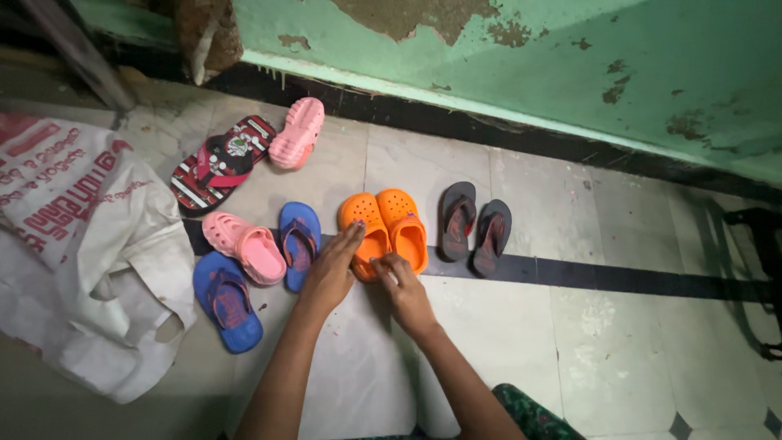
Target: The person unloads footwear from a bag onto the floor, organizes the various sandals and clogs by pairing them together, and then places some back into the bag while keeping others aside.
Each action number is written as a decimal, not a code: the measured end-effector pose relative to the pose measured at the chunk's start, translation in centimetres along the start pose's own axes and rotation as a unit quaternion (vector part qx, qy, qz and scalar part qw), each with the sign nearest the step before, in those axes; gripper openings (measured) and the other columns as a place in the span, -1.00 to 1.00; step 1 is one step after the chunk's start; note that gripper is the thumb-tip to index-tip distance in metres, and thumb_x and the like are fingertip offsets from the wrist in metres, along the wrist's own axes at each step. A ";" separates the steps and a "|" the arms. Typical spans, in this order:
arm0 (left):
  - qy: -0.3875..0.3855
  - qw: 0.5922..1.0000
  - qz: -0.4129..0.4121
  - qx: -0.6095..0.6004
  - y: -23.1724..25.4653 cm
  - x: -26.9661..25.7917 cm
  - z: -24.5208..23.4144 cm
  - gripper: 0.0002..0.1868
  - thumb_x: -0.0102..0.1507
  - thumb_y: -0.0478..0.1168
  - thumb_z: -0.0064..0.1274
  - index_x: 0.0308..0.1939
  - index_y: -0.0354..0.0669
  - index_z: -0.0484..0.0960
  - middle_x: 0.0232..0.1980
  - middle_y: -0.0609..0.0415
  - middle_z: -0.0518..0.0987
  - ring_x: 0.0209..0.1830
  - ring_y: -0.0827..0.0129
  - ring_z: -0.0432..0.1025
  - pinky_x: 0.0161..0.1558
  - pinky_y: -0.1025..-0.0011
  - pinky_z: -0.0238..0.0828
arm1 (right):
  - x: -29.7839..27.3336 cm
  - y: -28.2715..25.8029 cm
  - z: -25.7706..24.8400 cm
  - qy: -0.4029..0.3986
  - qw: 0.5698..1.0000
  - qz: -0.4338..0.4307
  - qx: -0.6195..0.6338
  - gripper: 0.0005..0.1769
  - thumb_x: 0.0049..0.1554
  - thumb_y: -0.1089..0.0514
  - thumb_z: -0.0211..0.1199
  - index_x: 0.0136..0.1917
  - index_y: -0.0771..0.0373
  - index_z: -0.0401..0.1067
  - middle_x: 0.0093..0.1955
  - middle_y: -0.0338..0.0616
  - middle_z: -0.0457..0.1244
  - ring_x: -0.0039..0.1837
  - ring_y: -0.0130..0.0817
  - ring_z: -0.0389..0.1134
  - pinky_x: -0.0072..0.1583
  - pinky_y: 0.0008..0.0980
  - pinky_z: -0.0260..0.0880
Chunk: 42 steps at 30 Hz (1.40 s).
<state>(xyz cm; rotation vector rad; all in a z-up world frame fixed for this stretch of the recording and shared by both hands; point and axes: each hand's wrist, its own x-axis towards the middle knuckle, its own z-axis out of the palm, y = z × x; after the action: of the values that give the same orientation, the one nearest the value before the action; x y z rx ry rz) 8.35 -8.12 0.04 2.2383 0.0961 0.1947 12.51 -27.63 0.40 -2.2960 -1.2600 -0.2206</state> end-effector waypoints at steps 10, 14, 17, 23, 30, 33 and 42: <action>0.026 0.999 -0.016 -0.027 -2.0 0.6 0.4 -0.13 0.06 -0.60 -0.11 0.50 -0.27 0.19 0.56 -0.18 0.19 0.58 0.03 0.05 0.52 0.25 -0.05 | 5.6 6.2 -7.4 -0.126 0.989 0.072 0.013 0.61 -0.49 -0.07 0.74 0.59 0.20 -0.20 0.58 0.21 -0.11 0.58 0.22 -0.11 0.46 0.06 0.04; 0.018 0.999 -0.037 -0.033 -3.2 0.4 0.8 -0.09 0.01 -0.63 -0.16 0.50 -0.32 0.16 0.56 -0.22 0.17 0.58 0.03 0.04 0.50 0.26 -0.06 | 4.8 5.8 -6.4 -0.171 0.978 0.117 0.005 0.62 -0.47 -0.05 0.73 0.61 0.17 -0.25 0.55 0.14 -0.06 0.57 0.15 -0.02 0.42 -0.01 0.15; 0.030 0.999 -0.037 -0.026 -3.7 0.2 1.3 -0.13 0.03 -0.63 -0.17 0.49 -0.35 0.18 0.56 -0.25 0.18 0.59 0.03 0.06 0.51 0.27 -0.05 | 4.2 4.9 -6.0 -0.135 0.976 0.166 0.049 0.40 -0.28 0.02 0.65 0.65 0.15 -0.11 0.54 0.10 -0.01 0.50 0.14 0.12 0.39 -0.08 0.28; 0.050 0.997 -0.029 -0.049 -2.9 0.6 1.8 -0.27 0.15 -0.54 -0.12 0.46 -0.33 0.28 0.50 -0.25 0.29 0.54 0.02 0.16 0.49 0.27 0.06 | 3.6 4.7 -5.7 -0.071 0.985 0.146 0.061 0.15 -0.32 0.05 0.67 0.43 0.24 0.13 0.38 0.08 0.05 0.35 0.13 0.24 0.28 -0.09 0.36; 0.046 0.998 -0.025 -0.047 -1.9 0.4 2.2 -0.27 0.15 -0.50 -0.06 0.45 -0.38 0.26 0.52 -0.29 0.24 0.54 -0.01 0.14 0.47 0.25 0.05 | -0.5 5.8 -1.3 -0.004 0.978 0.185 0.094 -0.35 -0.04 0.14 0.53 0.24 0.32 0.31 0.31 0.03 0.21 0.24 -0.03 0.35 0.19 -0.17 0.44; 0.030 0.997 -0.039 -0.061 -1.8 0.1 2.2 -0.28 0.18 -0.45 -0.01 0.46 -0.38 0.23 0.53 -0.29 0.19 0.55 0.00 0.10 0.48 0.26 0.05 | -1.1 6.1 -0.4 0.024 0.980 0.166 0.105 -0.49 -0.02 0.15 0.49 0.12 0.30 0.34 0.40 0.07 0.21 0.27 -0.01 0.36 0.19 -0.23 0.47; 0.078 0.996 0.013 -0.036 -2.8 -0.1 1.3 -0.17 0.09 -0.57 -0.11 0.50 -0.27 0.24 0.54 -0.24 0.25 0.58 -0.02 0.09 0.51 0.23 0.03 | 0.0 5.6 -1.9 -0.003 0.991 0.123 0.050 -0.30 -0.07 0.05 0.56 0.26 0.26 0.33 0.38 0.06 0.19 0.47 0.16 0.13 0.39 -0.02 0.23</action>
<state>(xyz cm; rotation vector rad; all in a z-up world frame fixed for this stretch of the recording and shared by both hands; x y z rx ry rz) 8.43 -7.38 -2.92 2.1508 0.1416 0.3805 17.32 -31.03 0.07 -2.3387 -0.9557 -0.0620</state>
